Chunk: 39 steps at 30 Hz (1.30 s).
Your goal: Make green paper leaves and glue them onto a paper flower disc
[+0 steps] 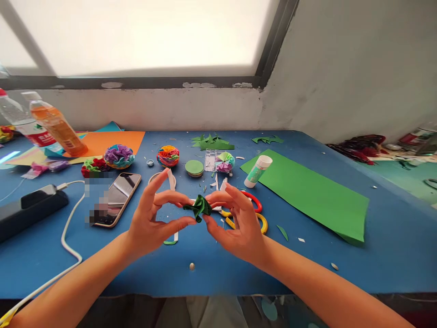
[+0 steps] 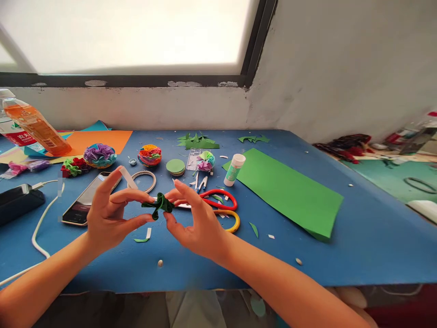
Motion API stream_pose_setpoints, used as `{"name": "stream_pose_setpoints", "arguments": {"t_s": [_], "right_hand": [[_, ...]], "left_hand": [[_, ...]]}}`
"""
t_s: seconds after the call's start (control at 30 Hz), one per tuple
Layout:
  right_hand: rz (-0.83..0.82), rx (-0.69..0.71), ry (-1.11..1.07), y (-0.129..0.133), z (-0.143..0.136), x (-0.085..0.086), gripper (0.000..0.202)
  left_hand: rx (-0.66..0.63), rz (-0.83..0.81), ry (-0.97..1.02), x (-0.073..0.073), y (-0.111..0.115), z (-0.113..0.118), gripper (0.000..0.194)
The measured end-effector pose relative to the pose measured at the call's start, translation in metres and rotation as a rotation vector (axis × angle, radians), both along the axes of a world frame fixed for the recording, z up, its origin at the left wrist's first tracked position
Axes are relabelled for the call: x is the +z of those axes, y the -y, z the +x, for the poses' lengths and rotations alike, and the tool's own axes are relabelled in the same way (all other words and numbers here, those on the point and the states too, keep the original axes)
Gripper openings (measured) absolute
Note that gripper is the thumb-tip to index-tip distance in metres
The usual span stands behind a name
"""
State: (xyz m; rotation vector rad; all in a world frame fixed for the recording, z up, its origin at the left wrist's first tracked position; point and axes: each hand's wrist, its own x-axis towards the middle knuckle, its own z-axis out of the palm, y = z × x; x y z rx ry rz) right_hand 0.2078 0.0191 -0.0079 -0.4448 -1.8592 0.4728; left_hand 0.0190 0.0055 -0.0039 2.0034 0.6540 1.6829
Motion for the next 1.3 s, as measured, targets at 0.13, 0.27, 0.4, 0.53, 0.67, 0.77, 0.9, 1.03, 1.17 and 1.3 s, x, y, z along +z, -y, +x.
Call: {"name": "stream_pose_setpoints", "arguments": {"t_s": [0.13, 0.27, 0.4, 0.53, 0.67, 0.77, 0.9, 1.03, 1.17, 1.3], "right_hand": [[0.005, 0.011, -0.008, 0.0001, 0.0000, 0.0001, 0.081], [0.000, 0.005, -0.009, 0.0019, 0.0000, 0.0011, 0.081], [0.002, -0.007, -0.004, 0.0032, -0.0004, 0.0026, 0.080], [0.006, 0.006, -0.005, 0.0034, -0.0011, 0.0037, 0.080], [0.000, -0.006, 0.017, 0.0042, -0.0009, 0.0039, 0.081], [-0.009, -0.019, 0.040, 0.0049, -0.0001, 0.0034, 0.081], [-0.009, -0.042, 0.051, 0.0062, 0.0009, 0.0029, 0.080], [-0.024, -0.068, 0.035, 0.0067, 0.0017, 0.0007, 0.077], [-0.037, -0.068, 0.009, 0.0049, 0.0021, -0.0010, 0.077], [-0.039, -0.046, -0.014, 0.0031, 0.0018, 0.0004, 0.079]], "left_hand": [[0.001, 0.003, -0.014, -0.0002, 0.0003, 0.0006, 0.092], [0.005, 0.020, -0.017, -0.0004, 0.0003, 0.0004, 0.093], [0.003, 0.030, -0.021, -0.0007, 0.0008, 0.0000, 0.094], [0.003, 0.080, -0.043, -0.0011, 0.0013, 0.0003, 0.094], [0.011, 0.111, -0.074, -0.0039, 0.0004, 0.0004, 0.095], [0.012, 0.098, -0.078, -0.0060, -0.0006, 0.0002, 0.093], [0.010, 0.072, -0.062, -0.0055, -0.0007, 0.0013, 0.090], [0.003, 0.030, -0.011, -0.0043, -0.0007, 0.0044, 0.085], [-0.026, 0.032, -0.006, -0.0031, -0.0009, 0.0060, 0.084], [-0.016, 0.019, -0.006, -0.0007, 0.0005, 0.0054, 0.085]]}}
